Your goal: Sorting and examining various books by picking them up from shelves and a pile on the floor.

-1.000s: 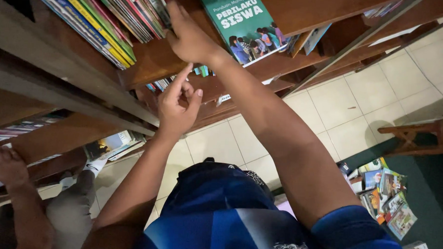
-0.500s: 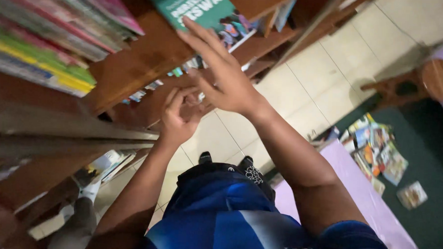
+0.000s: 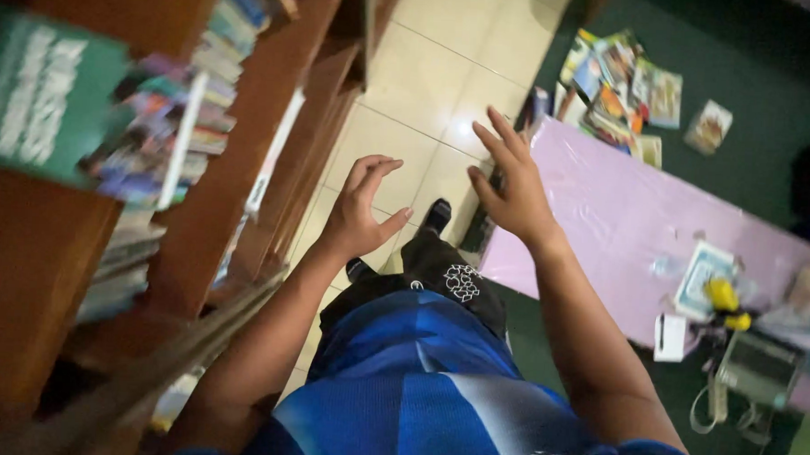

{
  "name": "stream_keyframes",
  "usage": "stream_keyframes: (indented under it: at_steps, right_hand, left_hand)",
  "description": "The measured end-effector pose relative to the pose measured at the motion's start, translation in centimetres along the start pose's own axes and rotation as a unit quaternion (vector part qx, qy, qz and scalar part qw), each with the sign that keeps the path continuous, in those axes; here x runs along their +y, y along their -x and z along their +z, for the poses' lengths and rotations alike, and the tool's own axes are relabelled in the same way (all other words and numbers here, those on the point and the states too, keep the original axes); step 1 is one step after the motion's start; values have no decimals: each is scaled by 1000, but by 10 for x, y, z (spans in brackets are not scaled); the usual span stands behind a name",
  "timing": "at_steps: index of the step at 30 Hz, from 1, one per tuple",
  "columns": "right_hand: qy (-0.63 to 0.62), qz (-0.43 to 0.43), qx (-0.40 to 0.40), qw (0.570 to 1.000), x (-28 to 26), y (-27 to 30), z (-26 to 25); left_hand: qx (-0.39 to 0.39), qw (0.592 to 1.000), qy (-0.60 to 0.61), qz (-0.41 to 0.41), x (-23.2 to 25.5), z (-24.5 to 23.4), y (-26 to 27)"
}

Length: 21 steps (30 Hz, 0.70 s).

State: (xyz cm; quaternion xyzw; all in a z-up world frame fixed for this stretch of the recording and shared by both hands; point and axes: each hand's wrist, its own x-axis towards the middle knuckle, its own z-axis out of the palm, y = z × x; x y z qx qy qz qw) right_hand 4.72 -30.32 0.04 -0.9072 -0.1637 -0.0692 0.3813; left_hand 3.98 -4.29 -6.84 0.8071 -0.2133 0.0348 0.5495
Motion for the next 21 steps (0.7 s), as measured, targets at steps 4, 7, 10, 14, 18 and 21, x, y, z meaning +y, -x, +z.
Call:
stream_keyframes:
  at_steps: [4,7,10,14,18,21]
  right_hand:
    - [58,124,29,990,65,44,-38]
    - [79,201,61,974,111,65,-65]
    - [112,240,71,962,155,80,-93]
    - [140,291,71,944,214,86,-133]
    - [162,327,85,927,266,90,-169]
    - [187,334,99,919,295,93,-182]
  left_hand:
    - [-90,996,3,-1,-7,36,-43]
    - [-146,989,-3,-15,-10,62,-76]
    - [-182,983,-14,-30,-10,90,-113]
    - [-219,975,-39,-24,-26,135,-159]
    - [-249,967,-49,-24,-26,181,-207]
    - [-278,960,-34,-9,-29,218,-230]
